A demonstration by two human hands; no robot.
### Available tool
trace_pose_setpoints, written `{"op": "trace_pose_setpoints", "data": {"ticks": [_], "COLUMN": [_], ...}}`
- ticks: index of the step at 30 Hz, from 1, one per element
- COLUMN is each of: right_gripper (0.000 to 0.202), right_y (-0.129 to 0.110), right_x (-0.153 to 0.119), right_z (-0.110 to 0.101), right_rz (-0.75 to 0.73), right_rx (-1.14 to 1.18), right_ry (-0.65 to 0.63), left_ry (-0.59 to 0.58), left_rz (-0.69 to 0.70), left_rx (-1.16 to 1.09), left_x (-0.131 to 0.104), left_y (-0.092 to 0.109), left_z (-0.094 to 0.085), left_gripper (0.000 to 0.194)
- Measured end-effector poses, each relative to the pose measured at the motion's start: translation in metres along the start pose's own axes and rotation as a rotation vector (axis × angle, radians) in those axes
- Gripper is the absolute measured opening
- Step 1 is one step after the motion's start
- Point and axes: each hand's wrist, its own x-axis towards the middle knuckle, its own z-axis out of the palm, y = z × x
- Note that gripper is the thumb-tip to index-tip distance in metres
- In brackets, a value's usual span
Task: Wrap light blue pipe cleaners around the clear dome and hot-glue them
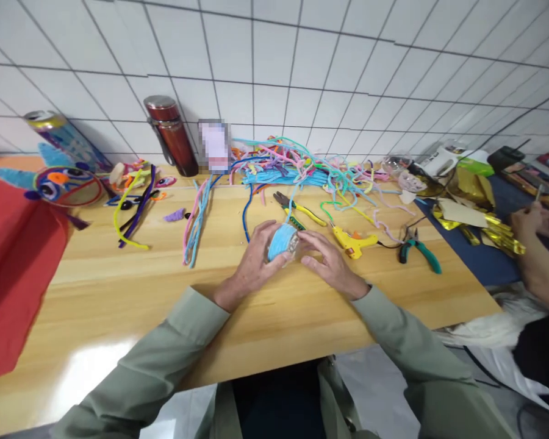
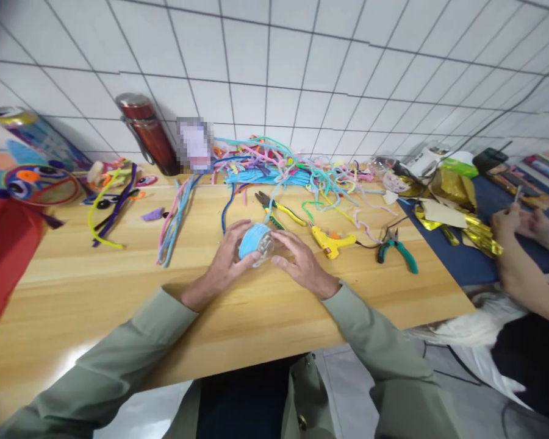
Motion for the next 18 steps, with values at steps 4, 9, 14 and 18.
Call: {"op": "trace_pose_setpoints", "data": {"ticks": [4,9,14,18], "right_gripper": [0.023,0.015,0.032,0.035], "right_y": [-0.006,-0.013,-0.027,-0.022], "right_x": [0.004,0.005,0.008,0.013], "right_z": [0.000,-0.001,0.003,-0.019], "right_rz": [0.014,0.063,0.086,0.004], "right_rx": [0.026,0.042,0.066,0.009], "right_ry": [0.182,0.278,0.250,0.330], "left_ry": [0.095,0.083,0.000,0.038], "left_rz": [-0.039,-0.155,-0.104,-0.184], "left_rx": [0.075,0.106,0.149,0.172], "left_x": [-0.002,-0.004,-0.003,-0.004], "left_y": [-0.003,-0.011,-0.012,-0.012], "left_z": [-0.008,-0.017,-0.020,-0.019], "left_gripper": [0.052,0.056,0.088,0.090]}}
